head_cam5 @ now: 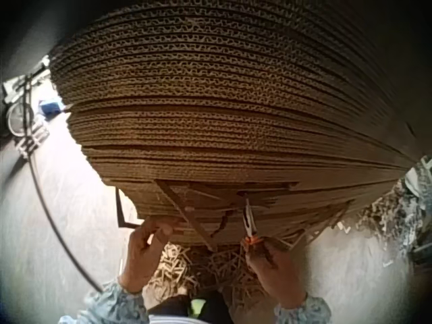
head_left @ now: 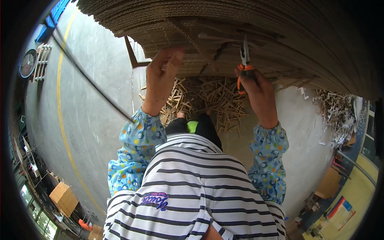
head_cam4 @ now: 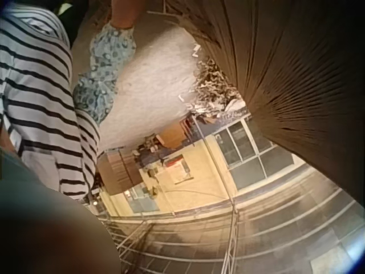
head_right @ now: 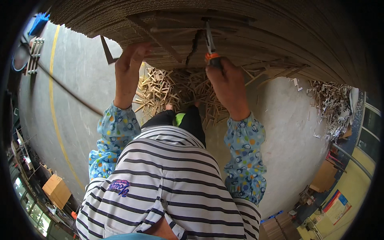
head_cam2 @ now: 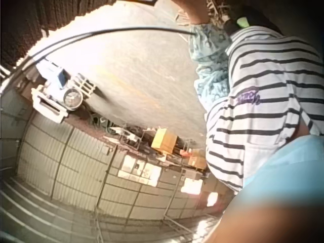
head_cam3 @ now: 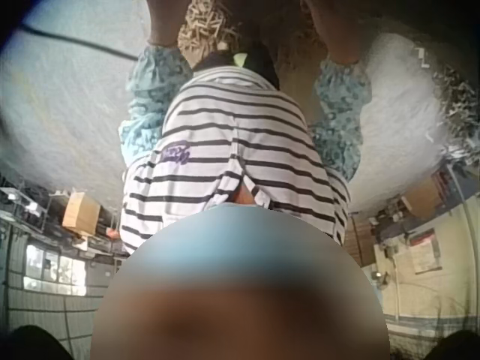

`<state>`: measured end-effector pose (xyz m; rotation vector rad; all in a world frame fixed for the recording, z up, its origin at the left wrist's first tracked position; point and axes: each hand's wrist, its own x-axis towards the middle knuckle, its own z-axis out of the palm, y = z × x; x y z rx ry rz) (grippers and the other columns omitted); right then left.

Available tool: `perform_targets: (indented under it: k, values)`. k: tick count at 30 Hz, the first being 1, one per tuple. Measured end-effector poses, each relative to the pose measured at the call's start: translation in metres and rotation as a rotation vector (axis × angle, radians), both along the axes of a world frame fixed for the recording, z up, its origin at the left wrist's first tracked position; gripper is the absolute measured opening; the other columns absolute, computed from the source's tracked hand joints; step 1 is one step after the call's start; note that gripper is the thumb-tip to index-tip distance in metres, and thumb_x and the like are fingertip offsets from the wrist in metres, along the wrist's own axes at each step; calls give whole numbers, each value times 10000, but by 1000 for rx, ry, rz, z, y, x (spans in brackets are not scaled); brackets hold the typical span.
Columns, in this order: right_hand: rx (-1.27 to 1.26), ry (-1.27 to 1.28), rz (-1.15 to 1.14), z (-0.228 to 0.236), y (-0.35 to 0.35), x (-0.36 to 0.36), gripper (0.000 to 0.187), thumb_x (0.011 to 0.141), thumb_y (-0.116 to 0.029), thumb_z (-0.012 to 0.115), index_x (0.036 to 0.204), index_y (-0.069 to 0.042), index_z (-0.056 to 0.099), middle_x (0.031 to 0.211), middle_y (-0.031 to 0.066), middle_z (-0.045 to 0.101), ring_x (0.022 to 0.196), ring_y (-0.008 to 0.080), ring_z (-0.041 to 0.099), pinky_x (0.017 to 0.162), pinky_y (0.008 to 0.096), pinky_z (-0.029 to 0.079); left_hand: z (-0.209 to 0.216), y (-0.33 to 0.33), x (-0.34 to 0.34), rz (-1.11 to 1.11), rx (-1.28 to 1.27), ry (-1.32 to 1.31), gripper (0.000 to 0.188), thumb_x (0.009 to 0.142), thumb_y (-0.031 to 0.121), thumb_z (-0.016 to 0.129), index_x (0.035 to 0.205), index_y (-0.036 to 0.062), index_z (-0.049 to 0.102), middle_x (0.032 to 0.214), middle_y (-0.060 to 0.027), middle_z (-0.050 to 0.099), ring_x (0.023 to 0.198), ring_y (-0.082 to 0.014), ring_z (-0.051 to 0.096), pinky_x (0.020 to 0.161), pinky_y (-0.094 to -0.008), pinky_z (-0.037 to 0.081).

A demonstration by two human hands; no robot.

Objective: Removing straps from a large stack of corrugated cardboard sheets using pliers.

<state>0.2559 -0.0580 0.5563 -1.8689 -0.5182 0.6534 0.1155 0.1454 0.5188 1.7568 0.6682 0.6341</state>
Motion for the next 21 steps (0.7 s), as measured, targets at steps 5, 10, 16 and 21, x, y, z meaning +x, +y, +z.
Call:
perform_targets:
  k: [5, 10, 16, 21]
  values:
    - [-83, 179, 290, 2, 6, -34, 325, 915, -153, 555, 1182, 28, 589, 999, 59, 635, 824, 81, 526, 730, 234, 436, 10, -23, 17, -157, -441, -297, 401, 914, 201, 635, 1236, -5, 517, 932, -48, 645, 804, -109, 613, 674, -213, 474]
    - [-55, 305, 354, -2, -19, -33, 322, 911, -127, 539, 1194, 21, 584, 1040, 65, 637, 866, 94, 549, 762, 243, 442, -16, 3, -5, -122, -448, -125, 234, 925, 101, 577, 1132, -10, 578, 789, -28, 613, 700, -84, 544, 598, -218, 436]
    - [-79, 158, 70, -5, 7, 5, 365, 902, -187, 548, 1194, 29, 584, 1061, 88, 653, 955, 147, 594, 831, 260, 448, -33, 13, -23, 9, -54, 28, 185, 904, 140, 616, 1022, 2, 649, 779, -33, 575, 686, -101, 516, 643, -244, 429]
    - [-105, 33, 32, -13, 37, 17, 369, 898, -276, 561, 1105, 22, 632, 946, 79, 667, 880, 147, 621, 771, 267, 471, -25, 19, -21, -1, 351, 179, 165, 879, 169, 657, 969, 39, 706, 916, -55, 565, 748, -144, 499, 666, -277, 413]
